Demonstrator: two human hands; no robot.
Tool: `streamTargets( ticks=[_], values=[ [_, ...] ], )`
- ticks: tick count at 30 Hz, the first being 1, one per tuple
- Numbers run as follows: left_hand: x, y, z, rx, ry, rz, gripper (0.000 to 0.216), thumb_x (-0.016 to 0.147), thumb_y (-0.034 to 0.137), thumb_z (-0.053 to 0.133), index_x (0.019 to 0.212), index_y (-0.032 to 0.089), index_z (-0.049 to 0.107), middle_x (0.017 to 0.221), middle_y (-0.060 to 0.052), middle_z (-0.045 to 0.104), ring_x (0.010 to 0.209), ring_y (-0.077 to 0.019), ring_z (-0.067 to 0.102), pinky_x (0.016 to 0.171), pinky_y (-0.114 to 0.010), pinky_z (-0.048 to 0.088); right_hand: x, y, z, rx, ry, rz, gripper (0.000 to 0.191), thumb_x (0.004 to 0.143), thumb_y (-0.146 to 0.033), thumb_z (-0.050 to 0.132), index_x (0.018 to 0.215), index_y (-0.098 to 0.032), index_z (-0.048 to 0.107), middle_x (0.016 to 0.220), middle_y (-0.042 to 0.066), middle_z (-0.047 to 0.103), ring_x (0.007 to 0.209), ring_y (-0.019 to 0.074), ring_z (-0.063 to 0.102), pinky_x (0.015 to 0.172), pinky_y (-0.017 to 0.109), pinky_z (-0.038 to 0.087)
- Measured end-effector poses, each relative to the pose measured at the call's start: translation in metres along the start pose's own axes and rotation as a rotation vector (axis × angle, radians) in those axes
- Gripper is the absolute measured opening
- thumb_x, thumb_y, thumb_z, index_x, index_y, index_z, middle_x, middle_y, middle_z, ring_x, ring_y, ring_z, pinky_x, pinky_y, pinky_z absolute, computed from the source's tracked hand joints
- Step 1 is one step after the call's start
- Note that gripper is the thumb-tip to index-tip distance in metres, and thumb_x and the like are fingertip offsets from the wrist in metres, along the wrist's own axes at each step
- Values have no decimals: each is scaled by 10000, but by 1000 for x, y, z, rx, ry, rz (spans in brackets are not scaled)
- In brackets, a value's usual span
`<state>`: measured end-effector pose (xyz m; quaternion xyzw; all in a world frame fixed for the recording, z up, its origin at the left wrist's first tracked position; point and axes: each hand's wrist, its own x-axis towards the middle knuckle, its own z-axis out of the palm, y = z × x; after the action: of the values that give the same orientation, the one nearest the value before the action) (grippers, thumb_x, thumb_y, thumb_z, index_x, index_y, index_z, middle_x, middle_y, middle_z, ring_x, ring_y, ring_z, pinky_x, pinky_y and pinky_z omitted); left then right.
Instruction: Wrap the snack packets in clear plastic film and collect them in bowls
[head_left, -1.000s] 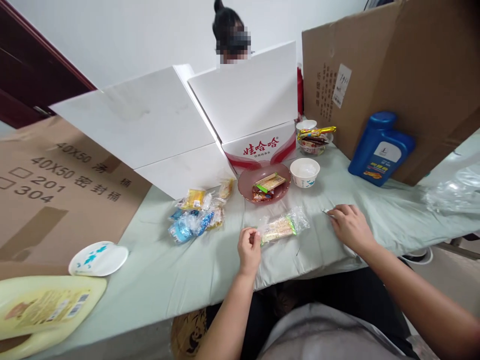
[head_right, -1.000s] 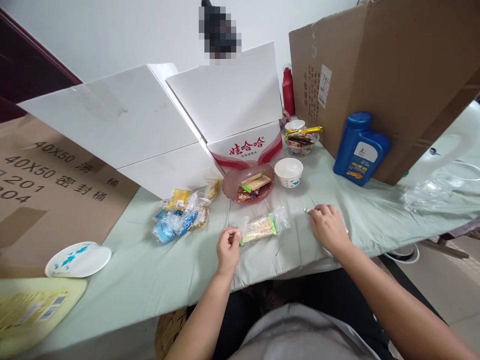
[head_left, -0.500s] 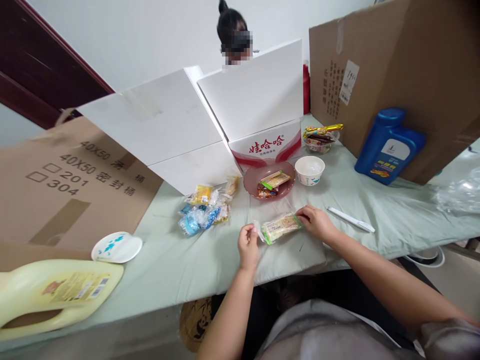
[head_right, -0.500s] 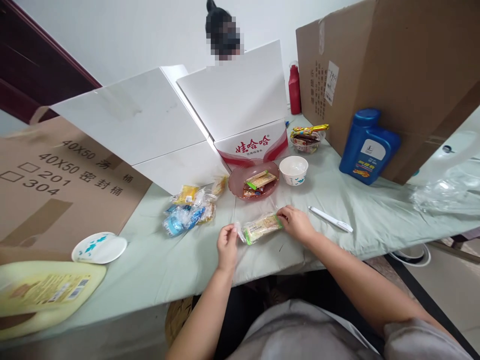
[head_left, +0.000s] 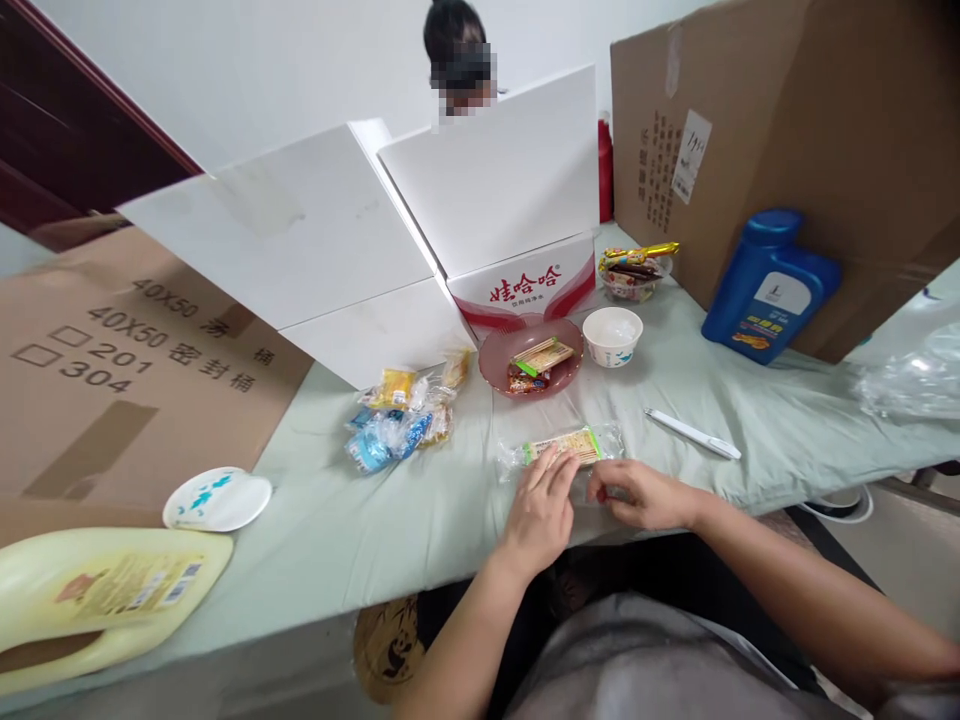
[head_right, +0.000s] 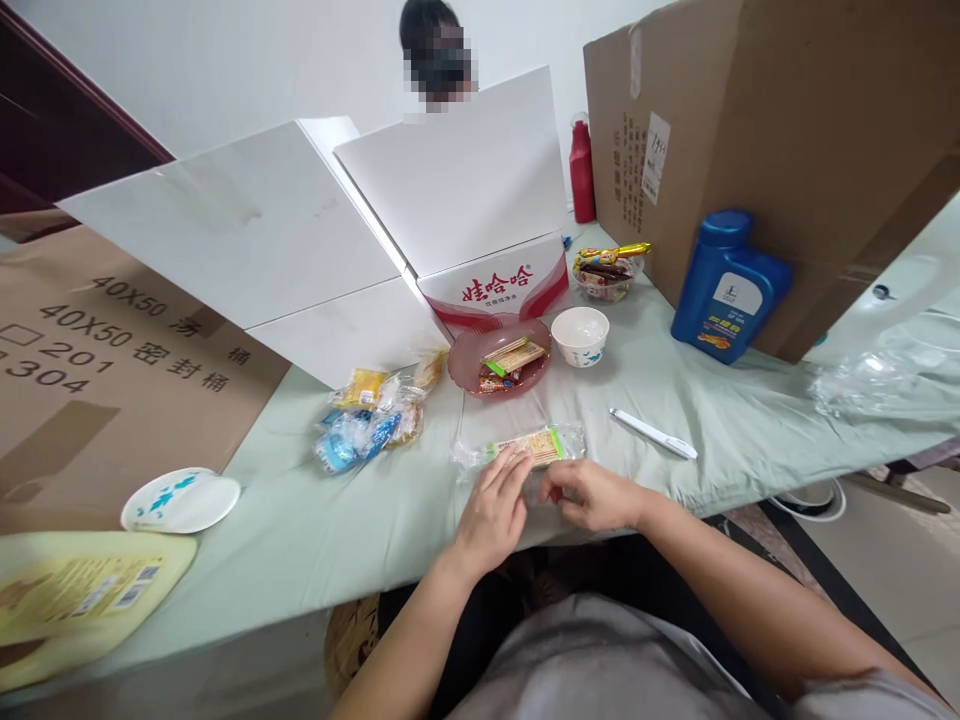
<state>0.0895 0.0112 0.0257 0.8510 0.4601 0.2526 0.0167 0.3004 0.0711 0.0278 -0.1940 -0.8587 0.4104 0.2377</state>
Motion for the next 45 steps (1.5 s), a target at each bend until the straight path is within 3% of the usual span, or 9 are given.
streamTargets(
  ticks=[3,7,11,19,24,30,38,42,45],
  values=[
    [7,0,12,117,-63,36,383,805,48,483,1137,180,620,1323,-105,567,1362,-302,382,1096,-561,348,-1,-1,3,-61,-72,35,191,797,-92,503,920,-184,616,856,34,641,753,146,593,689,267,482],
    [0,9,10,184,-13,33,207,853,61,474,832,174,646,1021,-85,657,1229,-269,512,1092,-521,367,5,4,2,-258,198,52,188,919,-184,441,959,-179,625,890,77,642,834,188,590,754,333,497],
    [-14,30,3,225,-170,-99,139,878,150,516,813,190,632,792,-61,606,885,-237,601,851,-440,525,26,17,2,-386,215,-28,265,962,-241,417,1099,-184,637,1067,113,652,1058,229,560,924,402,466],
    [-36,18,-1,182,-69,-464,227,944,267,430,963,197,645,1036,-111,640,899,-249,638,748,-369,535,38,40,17,-500,7,61,635,834,-453,627,1395,-204,465,1314,138,559,1220,301,471,1025,485,350],
    [-42,-4,1,274,-130,-624,287,922,213,426,1120,178,632,1241,-163,603,933,-274,665,742,-374,540,34,33,16,-553,36,115,572,804,-222,603,1360,-144,494,1222,146,593,1115,283,500,968,438,400],
    [-48,-16,-4,365,-195,-779,525,801,374,665,1255,130,567,1357,-232,498,1114,-364,581,841,-440,519,28,46,-4,-641,234,308,521,845,-269,569,1333,-97,507,1165,176,600,1062,298,517,962,438,411],
    [-56,-14,-17,426,-203,-734,567,722,549,707,1115,147,632,1070,-162,593,950,-326,604,735,-406,527,12,49,-29,-538,519,333,510,853,-353,553,1330,-181,494,1170,142,607,1081,319,531,937,467,444],
    [-45,-16,-23,270,-114,-460,309,811,401,669,1060,218,655,1018,-100,597,964,-269,598,802,-387,521,15,29,-43,-395,550,117,528,891,-414,516,1381,-241,426,1266,119,565,1152,299,521,955,445,442],
    [-33,-21,-14,129,-179,-274,427,796,370,697,1200,264,607,1246,-97,573,1226,-314,489,998,-475,444,44,23,-55,-437,608,82,526,886,-410,518,1375,-234,433,1288,124,562,1169,310,508,980,460,416]
  ],
)
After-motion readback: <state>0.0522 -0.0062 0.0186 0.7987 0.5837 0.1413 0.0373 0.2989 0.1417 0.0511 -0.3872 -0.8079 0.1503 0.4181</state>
